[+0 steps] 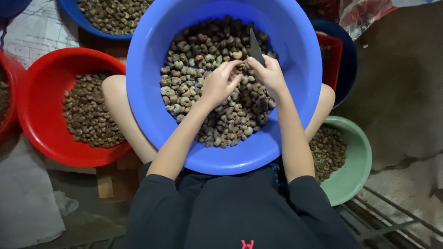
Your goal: Shelling raw nuts using a small knife and sorting them into bowls
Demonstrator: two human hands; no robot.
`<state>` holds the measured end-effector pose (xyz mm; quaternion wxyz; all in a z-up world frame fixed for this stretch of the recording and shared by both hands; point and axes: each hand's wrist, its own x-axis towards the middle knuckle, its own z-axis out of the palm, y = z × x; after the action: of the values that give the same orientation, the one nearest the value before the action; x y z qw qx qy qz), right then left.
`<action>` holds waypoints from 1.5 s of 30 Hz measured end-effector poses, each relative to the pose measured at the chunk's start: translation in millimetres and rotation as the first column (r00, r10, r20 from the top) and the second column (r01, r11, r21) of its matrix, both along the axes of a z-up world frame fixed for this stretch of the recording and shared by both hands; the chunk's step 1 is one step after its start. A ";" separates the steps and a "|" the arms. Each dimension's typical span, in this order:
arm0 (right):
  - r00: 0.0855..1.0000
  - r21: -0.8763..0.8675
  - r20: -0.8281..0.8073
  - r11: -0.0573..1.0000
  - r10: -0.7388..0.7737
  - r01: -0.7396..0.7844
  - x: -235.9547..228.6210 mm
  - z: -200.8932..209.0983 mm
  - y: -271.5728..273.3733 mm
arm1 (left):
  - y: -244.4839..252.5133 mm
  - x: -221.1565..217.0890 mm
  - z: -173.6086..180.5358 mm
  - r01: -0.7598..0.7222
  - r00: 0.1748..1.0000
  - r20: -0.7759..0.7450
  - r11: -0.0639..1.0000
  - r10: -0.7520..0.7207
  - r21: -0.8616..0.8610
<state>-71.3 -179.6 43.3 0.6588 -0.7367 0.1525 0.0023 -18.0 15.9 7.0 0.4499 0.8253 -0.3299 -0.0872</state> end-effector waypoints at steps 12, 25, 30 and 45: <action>0.995 0.269 0.099 0.963 -0.011 -0.016 -4.9 11.2 19.9 | 2.0 2.7 26.9 -0.082 0.995 -0.080 0.977 0.067 -0.197; 0.985 0.457 0.140 0.889 -0.105 0.030 -8.6 -23.2 11.1 | -16.5 4.1 -3.0 -0.062 0.990 -0.142 0.815 -0.025 -0.576; 0.969 0.317 0.209 0.946 -0.134 0.063 -5.9 -25.1 18.7 | -18.3 1.2 6.1 -0.023 0.986 -0.142 0.761 -0.092 -0.649; 0.885 -0.904 0.365 0.336 0.290 0.263 -14.1 -14.8 -5.1 | 6.4 15.7 44.9 0.049 0.987 -0.101 0.831 -0.126 -0.555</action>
<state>-85.4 -184.8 28.4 0.1270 -0.9570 -0.0441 -0.2570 -2.3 22.3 51.8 0.6846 0.6374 -0.3478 -0.0642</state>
